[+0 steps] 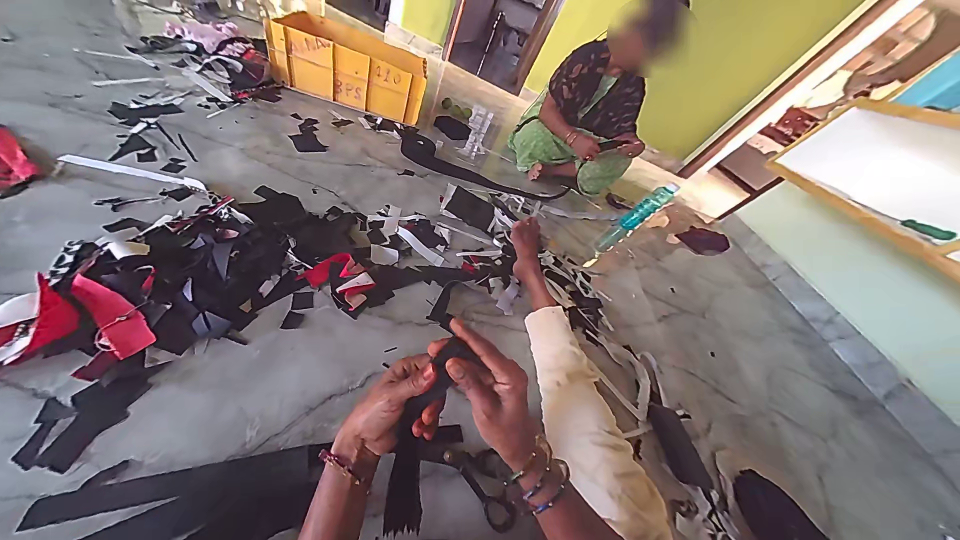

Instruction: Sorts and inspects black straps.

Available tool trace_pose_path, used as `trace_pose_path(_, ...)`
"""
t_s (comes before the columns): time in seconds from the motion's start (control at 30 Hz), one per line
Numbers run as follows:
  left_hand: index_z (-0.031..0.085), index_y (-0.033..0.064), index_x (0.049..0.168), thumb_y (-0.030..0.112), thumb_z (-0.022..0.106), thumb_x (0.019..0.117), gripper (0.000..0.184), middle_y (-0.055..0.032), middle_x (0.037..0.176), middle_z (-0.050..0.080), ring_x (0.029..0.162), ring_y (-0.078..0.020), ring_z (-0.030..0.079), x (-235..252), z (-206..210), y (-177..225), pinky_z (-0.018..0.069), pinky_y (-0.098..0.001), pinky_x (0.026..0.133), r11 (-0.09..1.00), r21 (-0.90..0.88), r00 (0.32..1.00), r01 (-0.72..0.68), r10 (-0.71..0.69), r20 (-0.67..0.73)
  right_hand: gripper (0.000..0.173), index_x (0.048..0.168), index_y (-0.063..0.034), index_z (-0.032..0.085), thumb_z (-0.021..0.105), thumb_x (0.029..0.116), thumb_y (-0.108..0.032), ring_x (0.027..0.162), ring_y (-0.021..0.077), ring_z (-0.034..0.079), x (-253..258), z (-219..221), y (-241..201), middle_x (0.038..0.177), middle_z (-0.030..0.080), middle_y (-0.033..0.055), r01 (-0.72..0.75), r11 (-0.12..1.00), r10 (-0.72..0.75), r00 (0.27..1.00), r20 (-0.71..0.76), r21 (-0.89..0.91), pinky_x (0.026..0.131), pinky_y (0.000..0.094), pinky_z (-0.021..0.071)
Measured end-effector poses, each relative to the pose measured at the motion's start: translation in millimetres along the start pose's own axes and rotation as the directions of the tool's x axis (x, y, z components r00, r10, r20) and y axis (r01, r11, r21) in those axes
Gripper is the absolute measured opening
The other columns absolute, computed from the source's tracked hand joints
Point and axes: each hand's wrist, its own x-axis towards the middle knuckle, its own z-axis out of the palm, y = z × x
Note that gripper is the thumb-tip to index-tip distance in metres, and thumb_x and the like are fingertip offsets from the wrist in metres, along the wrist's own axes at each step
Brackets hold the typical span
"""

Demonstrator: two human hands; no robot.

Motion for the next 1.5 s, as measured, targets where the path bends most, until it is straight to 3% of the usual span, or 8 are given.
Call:
trace_pose_path(0.1,0.077,0.0214,0.097,0.050,0.069,0.0922,0.030,0.0062,0.069,0.068,0.058,-0.0028,0.065,-1,2,1,0.0572,-0.0200,0.056,0.998,0.060,0.999,-0.010,0.013,-0.036,0.031,0.124,0.0076,0.066,0.059,0.1026,-0.015,0.105,0.0067,0.070,-1,2,3,0.113,0.075,0.0074,0.009,1.000,-0.009,1.000,-0.014,0.001,0.090,0.0224,0.0586)
trace_pose_path(0.3,0.077,0.0264,0.098,0.057,0.063,0.0935,0.034,0.0065,0.082,0.075,0.073,-0.0022,0.070,0,0,7,0.0583,-0.0199,0.070,0.927,0.370,0.994,-0.053,0.085,-0.069,0.030,0.120,0.0118,0.066,0.061,0.1008,-0.011,0.098,0.0046,0.071,-5,4,2,0.110,0.075,0.0100,-0.026,0.999,0.027,0.998,-0.051,0.024,0.085,0.0196,0.0590)
trace_pose_path(0.5,0.077,0.0236,0.096,0.059,0.064,0.0919,0.037,0.0049,0.070,0.071,0.060,-0.0052,0.068,-3,2,9,0.0602,-0.0234,0.062,0.983,0.181,0.995,0.014,0.004,-0.102,0.030,0.121,0.0107,0.067,0.061,0.1002,-0.010,0.106,0.0054,0.070,-3,6,2,0.111,0.076,0.0083,0.023,1.000,-0.023,0.999,-0.037,0.008,0.095,0.0214,0.0565)
trace_pose_path(0.67,0.077,0.0213,0.087,0.041,0.076,0.0896,0.020,0.0060,0.063,0.065,0.051,-0.0001,0.061,-3,7,11,0.0523,-0.0156,0.049,0.998,0.062,0.989,0.014,-0.005,-0.146,0.030,0.120,0.0085,0.068,0.062,0.0999,-0.012,0.109,0.0067,0.070,-1,7,2,0.113,0.076,0.0085,0.050,0.999,-0.050,0.999,-0.021,0.014,0.095,0.0225,0.0568)
trace_pose_path(0.83,0.079,0.0203,0.096,0.039,0.068,0.0952,0.021,0.0080,0.068,0.069,0.056,0.0025,0.062,-3,5,8,0.0517,-0.0133,0.053,0.994,-0.067,0.996,-0.084,0.085,0.006,0.040,0.134,0.0007,0.062,0.064,0.0998,-0.022,0.122,0.0069,0.063,3,1,1,0.127,0.071,0.0043,0.069,0.994,-0.079,0.989,0.128,0.080,0.105,0.0261,0.0519)
trace_pose_path(1.03,0.079,0.0231,0.095,0.040,0.071,0.0930,0.019,0.0085,0.069,0.069,0.058,0.0025,0.063,-3,6,10,0.0527,-0.0135,0.055,0.997,0.035,0.997,-0.074,0.075,-0.016,0.025,0.119,0.0016,0.069,0.066,0.0974,-0.011,0.110,0.0066,0.068,4,6,-1,0.113,0.075,0.0042,0.058,0.991,-0.062,0.997,0.037,0.118,0.097,0.0239,0.0560)
trace_pose_path(1.23,0.079,0.0226,0.098,0.044,0.069,0.0940,0.024,0.0040,0.077,0.074,0.065,-0.0024,0.069,-1,6,10,0.0583,-0.0184,0.062,0.989,0.133,0.995,-0.067,0.075,-0.060,0.032,0.126,0.0078,0.064,0.065,0.0979,-0.009,0.108,0.0055,0.069,2,4,-5,0.117,0.073,0.0071,-0.027,0.993,0.021,0.999,0.050,0.115,0.092,0.0218,0.0578)
trace_pose_path(1.5,0.079,0.0255,0.092,0.041,0.070,0.0929,0.018,0.0092,0.070,0.070,0.059,0.0029,0.064,-2,6,7,0.0537,-0.0136,0.057,0.983,0.156,0.991,-0.100,0.113,-0.077,0.025,0.121,-0.0022,0.069,0.065,0.0988,-0.013,0.112,0.0077,0.069,-4,12,1,0.115,0.075,0.0033,0.049,0.994,-0.046,0.998,-0.034,0.102,0.096,0.0242,0.0571)
